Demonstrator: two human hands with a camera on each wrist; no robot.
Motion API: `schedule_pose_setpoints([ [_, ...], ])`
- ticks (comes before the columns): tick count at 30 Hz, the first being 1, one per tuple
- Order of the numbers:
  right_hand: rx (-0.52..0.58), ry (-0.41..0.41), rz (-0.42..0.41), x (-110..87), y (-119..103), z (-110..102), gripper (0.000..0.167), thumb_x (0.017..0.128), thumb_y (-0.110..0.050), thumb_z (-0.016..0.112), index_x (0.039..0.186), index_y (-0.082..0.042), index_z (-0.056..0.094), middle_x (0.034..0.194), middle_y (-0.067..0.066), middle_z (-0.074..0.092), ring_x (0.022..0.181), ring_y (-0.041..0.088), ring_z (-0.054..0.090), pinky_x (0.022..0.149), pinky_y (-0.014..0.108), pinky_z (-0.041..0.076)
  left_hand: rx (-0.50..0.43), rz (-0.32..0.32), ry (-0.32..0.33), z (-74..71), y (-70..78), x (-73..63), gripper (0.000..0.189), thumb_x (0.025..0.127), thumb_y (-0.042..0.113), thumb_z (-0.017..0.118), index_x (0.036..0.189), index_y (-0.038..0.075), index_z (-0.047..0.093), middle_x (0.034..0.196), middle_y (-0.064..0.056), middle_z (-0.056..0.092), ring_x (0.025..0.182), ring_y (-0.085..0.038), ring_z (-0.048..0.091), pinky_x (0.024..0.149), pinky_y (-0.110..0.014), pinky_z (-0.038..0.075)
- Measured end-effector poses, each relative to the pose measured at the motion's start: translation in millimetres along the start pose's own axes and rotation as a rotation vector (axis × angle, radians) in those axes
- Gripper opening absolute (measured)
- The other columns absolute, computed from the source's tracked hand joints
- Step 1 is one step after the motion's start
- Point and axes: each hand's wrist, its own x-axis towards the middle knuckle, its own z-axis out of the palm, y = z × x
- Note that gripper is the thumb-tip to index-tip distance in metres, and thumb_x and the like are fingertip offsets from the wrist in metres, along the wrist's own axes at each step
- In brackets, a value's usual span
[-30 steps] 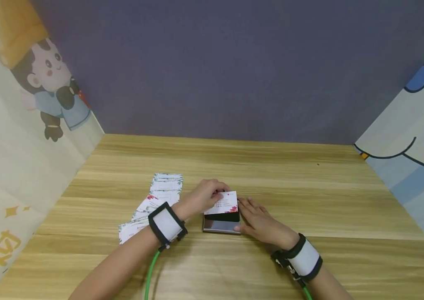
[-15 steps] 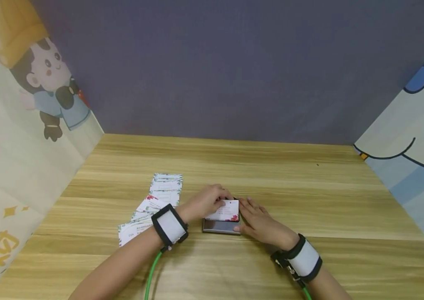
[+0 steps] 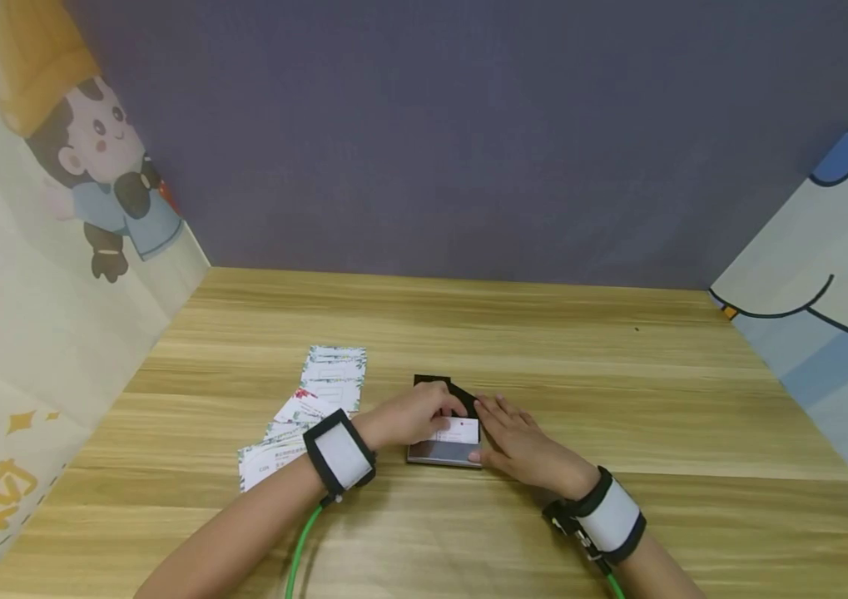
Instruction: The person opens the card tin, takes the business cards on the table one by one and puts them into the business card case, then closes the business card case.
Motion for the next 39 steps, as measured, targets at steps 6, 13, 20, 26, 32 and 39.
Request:
schedule_pose_setpoints([
  [6, -0.002, 0.001, -0.003, 0.1, 1, 1, 0.071, 0.093, -0.04, 0.047, 0.142, 0.004, 0.021, 0.151, 0.019, 0.014, 0.138, 0.04, 0.009, 0.106, 0.06, 0.016, 0.034, -0.013, -0.029, 1.5, 3.5, -2.3, 0.028, 0.087, 0.007, 0.059, 0.115, 0.011, 0.062, 0.099, -0.003, 0.06, 0.089, -0.013, 0.053, 0.076, -0.022, 0.044],
  [13, -0.011, 0.007, -0.005, 0.2, 3, 2, 0.071, 0.092, -0.041, 0.047, 0.142, 0.004, 0.022, 0.151, 0.019, 0.015, 0.139, 0.039, 0.009, 0.106, 0.06, 0.016, 0.074, -0.006, -0.003, 1.2, 9.5, -8.3, 0.028, 0.088, 0.01, 0.058, 0.115, 0.01, 0.06, 0.103, -0.003, 0.062, 0.093, -0.013, 0.056, 0.08, -0.024, 0.046],
  [20, -0.02, 0.018, -0.01, -0.2, 3, 2, 0.071, 0.092, -0.041, 0.047, 0.141, 0.004, 0.023, 0.151, 0.019, 0.016, 0.138, 0.04, 0.01, 0.105, 0.06, 0.017, 0.068, -0.018, 0.01, 0.8, 11.4, -12.4, 0.03, 0.088, 0.011, 0.058, 0.118, 0.008, 0.059, 0.104, -0.004, 0.063, 0.097, -0.014, 0.058, 0.083, -0.025, 0.047],
  [26, -0.024, 0.022, -0.013, -0.3, 3, 3, 0.071, 0.092, -0.041, 0.047, 0.141, 0.004, 0.023, 0.15, 0.02, 0.016, 0.138, 0.04, 0.01, 0.105, 0.06, 0.017, 0.076, -0.01, 0.041, -3.6, 9.2, -19.6, 0.03, 0.089, 0.011, 0.058, 0.118, 0.008, 0.058, 0.11, -0.006, 0.062, 0.097, -0.016, 0.058, 0.083, -0.026, 0.047],
  [32, -0.018, 0.033, -0.024, -0.5, 4, 4, 0.071, 0.092, -0.04, 0.048, 0.141, 0.005, 0.024, 0.15, 0.02, 0.017, 0.138, 0.041, 0.011, 0.105, 0.061, 0.018, 0.058, -0.068, 0.092, -14.4, 3.8, -36.8, 0.029, 0.088, 0.01, 0.058, 0.117, 0.007, 0.058, 0.114, -0.008, 0.061, 0.103, -0.019, 0.058, 0.086, -0.031, 0.048],
  [39, -0.012, 0.026, -0.024, -0.5, 3, 3, 0.071, 0.092, -0.039, 0.049, 0.141, 0.005, 0.023, 0.15, 0.02, 0.016, 0.138, 0.041, 0.01, 0.105, 0.062, 0.016, 0.047, -0.189, 0.171, -29.9, -6.8, -65.9, 0.032, 0.085, 0.013, 0.063, 0.116, 0.005, 0.059, 0.115, -0.008, 0.062, 0.109, -0.023, 0.057, 0.091, -0.037, 0.046],
])
